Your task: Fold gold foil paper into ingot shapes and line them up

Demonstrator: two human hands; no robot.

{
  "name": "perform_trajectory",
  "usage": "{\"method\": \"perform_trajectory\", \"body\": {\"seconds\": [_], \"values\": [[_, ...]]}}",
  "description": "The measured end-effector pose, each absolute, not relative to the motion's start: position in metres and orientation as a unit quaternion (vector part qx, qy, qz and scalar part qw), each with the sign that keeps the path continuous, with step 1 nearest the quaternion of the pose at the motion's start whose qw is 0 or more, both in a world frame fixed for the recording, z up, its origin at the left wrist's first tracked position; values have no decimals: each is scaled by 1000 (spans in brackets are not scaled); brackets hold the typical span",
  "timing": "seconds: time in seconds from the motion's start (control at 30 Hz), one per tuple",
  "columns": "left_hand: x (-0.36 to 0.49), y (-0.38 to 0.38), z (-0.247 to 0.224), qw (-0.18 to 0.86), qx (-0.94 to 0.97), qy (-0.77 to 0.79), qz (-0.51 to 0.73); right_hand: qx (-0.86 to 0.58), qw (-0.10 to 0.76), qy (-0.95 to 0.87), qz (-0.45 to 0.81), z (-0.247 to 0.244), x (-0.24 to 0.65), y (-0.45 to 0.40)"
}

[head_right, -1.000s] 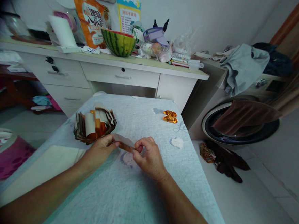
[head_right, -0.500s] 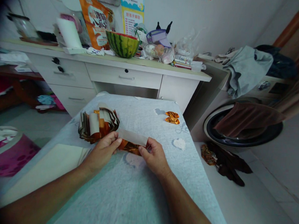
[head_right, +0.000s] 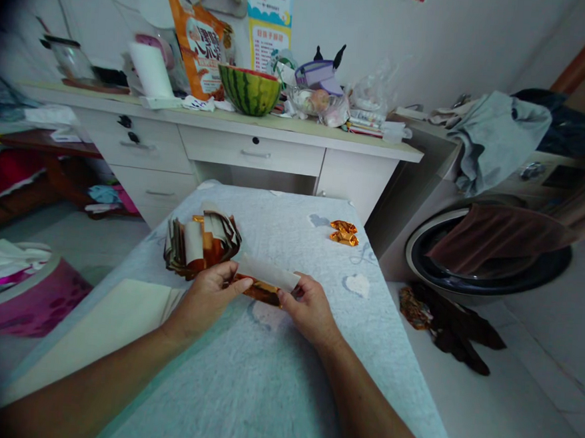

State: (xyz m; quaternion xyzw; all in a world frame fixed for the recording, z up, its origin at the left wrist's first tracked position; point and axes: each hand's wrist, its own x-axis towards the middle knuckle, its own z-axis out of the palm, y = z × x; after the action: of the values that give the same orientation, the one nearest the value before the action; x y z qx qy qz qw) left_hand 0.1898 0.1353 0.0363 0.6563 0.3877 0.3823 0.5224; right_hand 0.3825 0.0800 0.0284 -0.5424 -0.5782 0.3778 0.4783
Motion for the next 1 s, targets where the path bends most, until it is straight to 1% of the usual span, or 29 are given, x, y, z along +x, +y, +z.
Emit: {"method": "perform_trajectory", "body": {"seconds": [0.1, 0.2, 0.27, 0.37, 0.53, 0.63, 0.73, 0.9, 0.97, 1.0], "values": [[188, 131, 41, 443, 701, 400, 390, -570, 460, -592, 336, 28, 384, 81], [187, 126, 44, 342, 753, 390, 404, -576, 458, -579, 350, 28, 383, 82], [186, 124, 45, 298, 779, 366, 413, -566, 462, -573, 372, 28, 382, 83], [185, 122, 45, 260, 798, 338, 425, -557, 470, -560, 393, 28, 381, 84], [184, 122, 45, 235, 806, 311, 445, -554, 472, -551, 408, 25, 382, 85], [184, 121, 45, 240, 804, 295, 457, -551, 466, -557, 411, 25, 384, 85], [185, 121, 47, 276, 792, 318, 443, -552, 451, -572, 405, 27, 387, 83], [188, 127, 41, 384, 733, 389, 405, -546, 391, -582, 457, 30, 393, 81], [189, 132, 35, 428, 710, 403, 387, -538, 389, -587, 464, 30, 395, 81], [189, 134, 32, 440, 705, 407, 380, -545, 400, -588, 445, 30, 395, 82]]}}
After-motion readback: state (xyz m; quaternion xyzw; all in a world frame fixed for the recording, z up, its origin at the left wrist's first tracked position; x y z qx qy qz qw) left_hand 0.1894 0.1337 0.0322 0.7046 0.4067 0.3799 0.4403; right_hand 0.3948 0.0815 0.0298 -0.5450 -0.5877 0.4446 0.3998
